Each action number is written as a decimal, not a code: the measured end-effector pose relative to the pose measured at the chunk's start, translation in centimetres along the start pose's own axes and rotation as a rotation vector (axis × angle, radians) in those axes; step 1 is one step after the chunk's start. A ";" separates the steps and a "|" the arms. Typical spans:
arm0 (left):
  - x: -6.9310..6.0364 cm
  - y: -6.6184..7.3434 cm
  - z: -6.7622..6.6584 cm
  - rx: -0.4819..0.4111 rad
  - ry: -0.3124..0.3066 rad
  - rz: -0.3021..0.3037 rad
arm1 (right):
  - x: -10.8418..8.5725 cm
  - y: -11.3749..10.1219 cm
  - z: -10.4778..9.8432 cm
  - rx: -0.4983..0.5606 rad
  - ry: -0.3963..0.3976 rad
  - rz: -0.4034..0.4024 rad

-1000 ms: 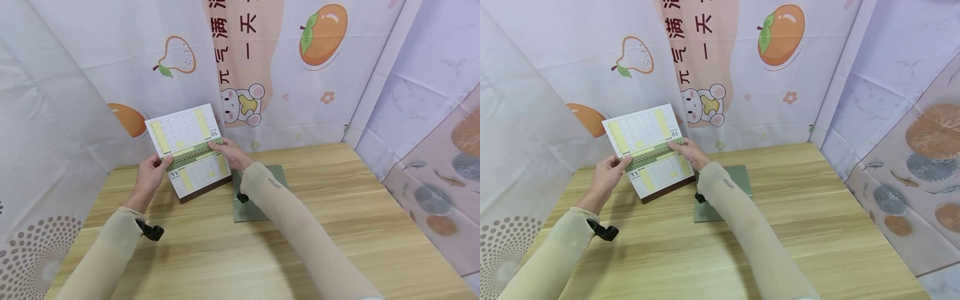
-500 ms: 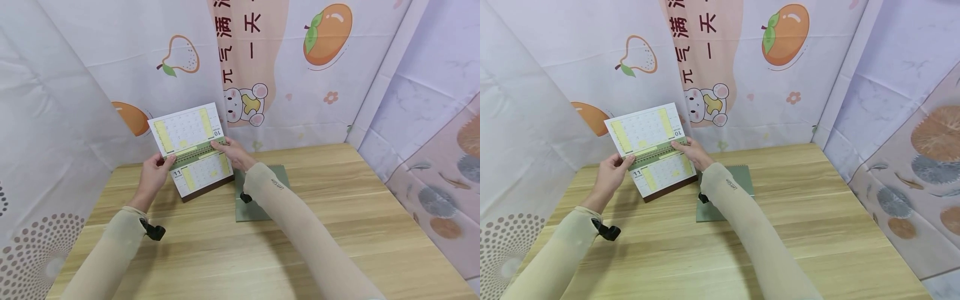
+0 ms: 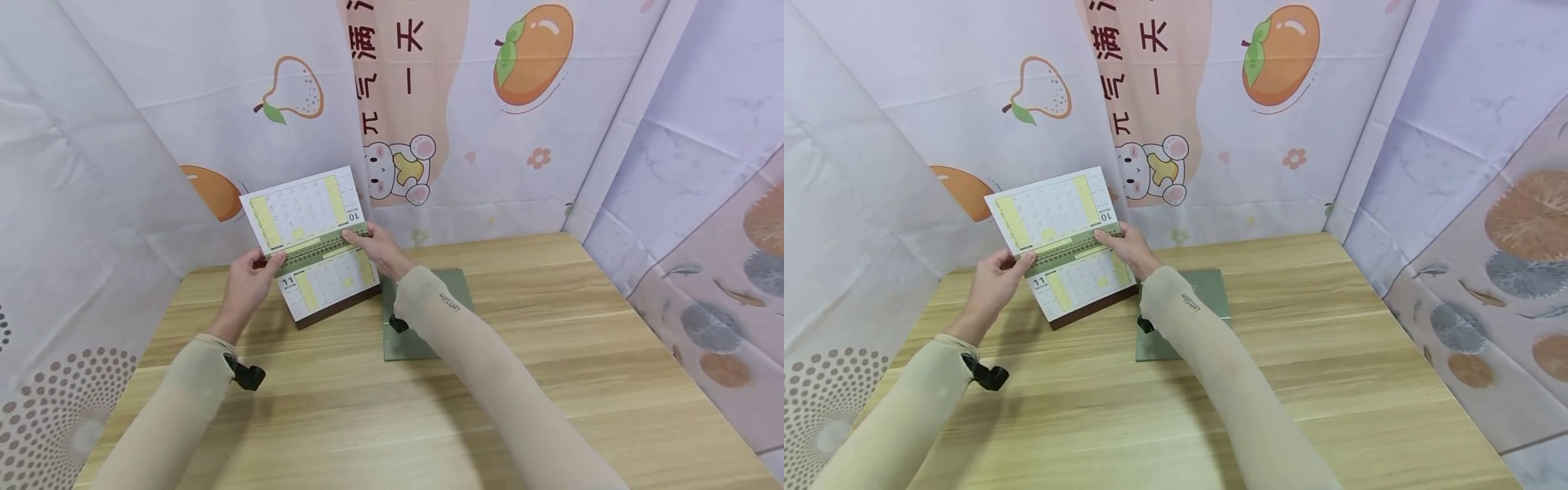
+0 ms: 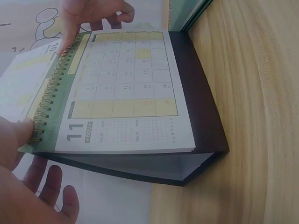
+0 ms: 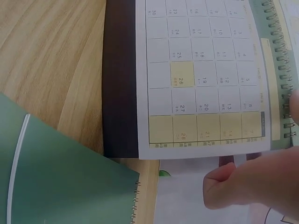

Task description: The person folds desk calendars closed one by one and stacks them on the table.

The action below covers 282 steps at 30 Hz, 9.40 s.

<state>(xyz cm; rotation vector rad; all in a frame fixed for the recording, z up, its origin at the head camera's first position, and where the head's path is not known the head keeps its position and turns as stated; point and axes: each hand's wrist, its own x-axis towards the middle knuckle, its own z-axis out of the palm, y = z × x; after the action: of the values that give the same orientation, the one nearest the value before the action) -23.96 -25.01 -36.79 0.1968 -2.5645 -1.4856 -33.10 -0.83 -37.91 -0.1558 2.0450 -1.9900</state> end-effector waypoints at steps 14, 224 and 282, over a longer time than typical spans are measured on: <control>0.1 -0.6 -0.1 0.037 0.012 0.049 | -0.1 -0.5 -0.8 -0.021 -0.034 -0.015; -1.7 -2.7 -2.5 0.066 -0.542 -0.280 | -1.3 1.5 -5.4 -0.308 -0.149 0.034; -2.0 -3.6 1.3 0.702 -0.396 0.157 | -1.7 3.2 -1.9 -1.147 0.039 -0.187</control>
<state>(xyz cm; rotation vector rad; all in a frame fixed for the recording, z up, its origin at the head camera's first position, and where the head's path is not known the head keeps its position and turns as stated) -22.14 -25.29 -40.70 -0.2363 -3.2287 -0.5587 -31.58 1.63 -40.83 -0.5345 2.9974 -0.6403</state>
